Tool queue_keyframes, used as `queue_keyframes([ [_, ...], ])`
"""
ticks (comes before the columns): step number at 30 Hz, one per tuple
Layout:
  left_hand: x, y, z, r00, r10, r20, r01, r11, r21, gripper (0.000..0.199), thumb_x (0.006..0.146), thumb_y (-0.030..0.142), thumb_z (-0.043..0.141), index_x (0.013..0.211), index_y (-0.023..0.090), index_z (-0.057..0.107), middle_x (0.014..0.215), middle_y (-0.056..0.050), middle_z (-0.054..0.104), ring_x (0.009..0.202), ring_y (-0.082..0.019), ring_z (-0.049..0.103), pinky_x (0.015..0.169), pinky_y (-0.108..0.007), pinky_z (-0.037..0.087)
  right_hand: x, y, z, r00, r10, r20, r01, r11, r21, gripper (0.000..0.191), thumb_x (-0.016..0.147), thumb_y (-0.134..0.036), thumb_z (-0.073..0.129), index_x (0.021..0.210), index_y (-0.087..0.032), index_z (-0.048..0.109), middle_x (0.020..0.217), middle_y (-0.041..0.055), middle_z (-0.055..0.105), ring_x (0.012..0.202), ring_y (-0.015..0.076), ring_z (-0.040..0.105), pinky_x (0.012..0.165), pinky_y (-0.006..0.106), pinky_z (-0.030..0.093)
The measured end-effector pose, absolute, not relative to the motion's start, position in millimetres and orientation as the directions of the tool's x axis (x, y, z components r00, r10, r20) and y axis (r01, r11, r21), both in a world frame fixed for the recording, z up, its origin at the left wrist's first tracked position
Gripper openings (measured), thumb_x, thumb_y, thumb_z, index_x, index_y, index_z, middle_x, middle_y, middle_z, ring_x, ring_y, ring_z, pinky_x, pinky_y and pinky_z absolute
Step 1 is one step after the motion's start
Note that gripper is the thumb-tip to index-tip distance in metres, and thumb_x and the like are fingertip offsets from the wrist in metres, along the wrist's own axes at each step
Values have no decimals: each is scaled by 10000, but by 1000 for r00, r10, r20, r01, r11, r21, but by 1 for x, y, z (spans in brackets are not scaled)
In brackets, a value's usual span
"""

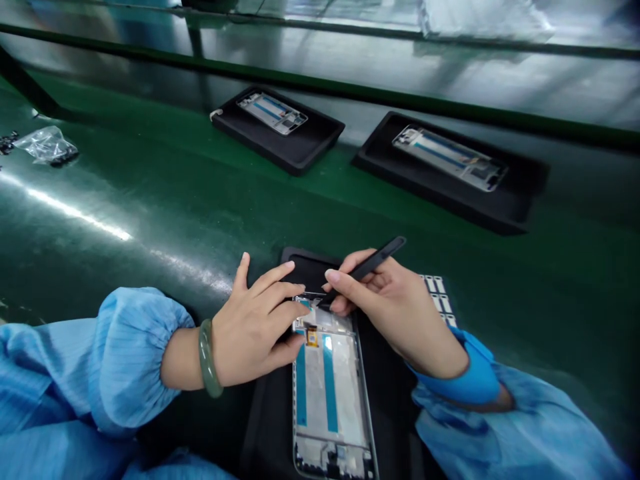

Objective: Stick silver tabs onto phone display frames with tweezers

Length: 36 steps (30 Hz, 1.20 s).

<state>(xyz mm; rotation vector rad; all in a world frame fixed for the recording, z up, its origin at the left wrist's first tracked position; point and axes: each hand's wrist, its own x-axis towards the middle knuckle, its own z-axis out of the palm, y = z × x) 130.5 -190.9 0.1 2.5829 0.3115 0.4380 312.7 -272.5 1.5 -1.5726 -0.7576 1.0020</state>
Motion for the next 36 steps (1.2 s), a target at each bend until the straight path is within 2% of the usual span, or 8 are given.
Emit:
queue_keyframes([
  [14, 129, -191, 0, 932, 290, 217, 144, -847, 512, 201, 862, 249, 519, 1036, 168, 582, 1185, -83, 604, 1315, -268, 375, 1109, -601, 66, 310, -272, 8, 410, 882, -234, -34, -242, -970, 281, 758, -364, 724, 813, -184, 516, 599, -13, 636, 469, 105, 600, 465, 171, 495],
  [23, 129, -191, 0, 927, 288, 240, 131, -849, 512, 198, 872, 253, 513, 1032, 165, 588, 1178, -86, 608, 1309, -276, 385, 1101, -611, 92, 312, -271, 3, 394, 895, -209, -68, -199, -978, 270, 736, -314, 750, 814, -192, 522, 530, -40, 621, 455, 92, 592, 461, 137, 488],
  [36, 129, -191, 1, 936, 269, 228, 132, -866, 482, 215, 890, 262, 484, 1054, 169, 587, 1184, -88, 599, 1314, -274, 371, 1094, -627, 106, 310, -272, 6, 397, 893, -213, -27, -221, -975, 290, 744, -337, 746, 822, -185, 511, 540, -37, 611, 461, 100, 598, 460, 152, 498],
])
